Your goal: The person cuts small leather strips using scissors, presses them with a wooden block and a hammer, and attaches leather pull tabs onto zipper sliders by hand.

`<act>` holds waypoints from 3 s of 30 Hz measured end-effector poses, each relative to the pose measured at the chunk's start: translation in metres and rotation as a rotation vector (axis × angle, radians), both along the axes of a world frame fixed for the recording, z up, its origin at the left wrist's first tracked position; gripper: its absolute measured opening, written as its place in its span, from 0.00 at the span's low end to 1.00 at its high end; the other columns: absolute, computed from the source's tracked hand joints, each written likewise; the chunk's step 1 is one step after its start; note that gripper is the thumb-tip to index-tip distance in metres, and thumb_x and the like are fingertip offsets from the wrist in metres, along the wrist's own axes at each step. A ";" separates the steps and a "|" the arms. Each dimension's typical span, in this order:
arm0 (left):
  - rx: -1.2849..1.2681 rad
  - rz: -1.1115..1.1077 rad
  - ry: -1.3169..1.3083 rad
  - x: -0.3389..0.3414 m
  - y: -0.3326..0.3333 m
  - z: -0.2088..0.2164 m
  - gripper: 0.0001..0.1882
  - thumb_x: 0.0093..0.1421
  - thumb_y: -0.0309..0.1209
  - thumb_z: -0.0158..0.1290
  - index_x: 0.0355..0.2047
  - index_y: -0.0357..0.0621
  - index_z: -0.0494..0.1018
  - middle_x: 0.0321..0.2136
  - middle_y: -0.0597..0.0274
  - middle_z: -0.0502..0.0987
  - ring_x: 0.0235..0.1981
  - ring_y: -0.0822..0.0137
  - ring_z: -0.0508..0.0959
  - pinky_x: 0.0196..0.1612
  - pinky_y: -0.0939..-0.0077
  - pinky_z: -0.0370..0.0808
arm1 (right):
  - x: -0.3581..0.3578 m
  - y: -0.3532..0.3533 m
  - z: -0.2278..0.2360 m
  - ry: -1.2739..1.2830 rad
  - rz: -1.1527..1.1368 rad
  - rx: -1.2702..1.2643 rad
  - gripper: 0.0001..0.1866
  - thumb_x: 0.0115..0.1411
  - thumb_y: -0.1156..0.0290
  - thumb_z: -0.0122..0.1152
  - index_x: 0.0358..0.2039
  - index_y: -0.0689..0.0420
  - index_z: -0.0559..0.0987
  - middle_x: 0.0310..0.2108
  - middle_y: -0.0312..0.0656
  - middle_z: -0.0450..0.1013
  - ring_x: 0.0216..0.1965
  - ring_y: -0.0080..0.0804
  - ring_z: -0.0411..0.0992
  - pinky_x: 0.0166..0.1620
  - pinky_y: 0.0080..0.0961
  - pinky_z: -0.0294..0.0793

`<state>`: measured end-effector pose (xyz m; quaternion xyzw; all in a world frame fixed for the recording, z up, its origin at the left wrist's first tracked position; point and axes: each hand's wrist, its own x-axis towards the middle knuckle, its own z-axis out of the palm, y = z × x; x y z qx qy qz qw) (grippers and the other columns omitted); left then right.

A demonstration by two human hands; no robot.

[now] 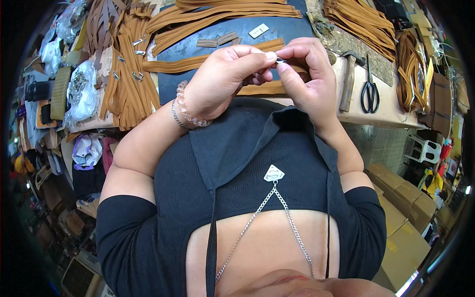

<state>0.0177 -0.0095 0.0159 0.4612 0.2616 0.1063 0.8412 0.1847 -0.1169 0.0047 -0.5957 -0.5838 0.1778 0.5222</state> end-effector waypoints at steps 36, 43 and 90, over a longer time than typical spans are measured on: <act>0.175 0.024 -0.010 -0.007 0.004 0.003 0.09 0.67 0.33 0.57 0.38 0.40 0.80 0.30 0.69 0.78 0.32 0.80 0.73 0.39 0.85 0.70 | 0.010 -0.003 0.006 0.254 0.096 -0.087 0.15 0.56 0.75 0.69 0.44 0.57 0.79 0.39 0.37 0.74 0.45 0.28 0.73 0.51 0.24 0.72; 0.157 0.035 -0.010 -0.005 0.002 0.001 0.09 0.68 0.34 0.57 0.37 0.41 0.80 0.28 0.70 0.77 0.30 0.81 0.73 0.36 0.88 0.68 | 0.002 -0.005 0.010 0.051 0.026 -0.021 0.09 0.53 0.77 0.67 0.36 0.60 0.83 0.38 0.43 0.75 0.42 0.34 0.75 0.47 0.28 0.76; 0.034 0.008 -0.080 0.001 0.001 0.004 0.09 0.68 0.34 0.56 0.35 0.41 0.77 0.27 0.69 0.75 0.30 0.80 0.74 0.36 0.88 0.71 | 0.000 -0.004 0.019 -0.286 -0.048 0.162 0.10 0.49 0.81 0.66 0.35 0.61 0.81 0.33 0.44 0.76 0.36 0.37 0.75 0.40 0.28 0.76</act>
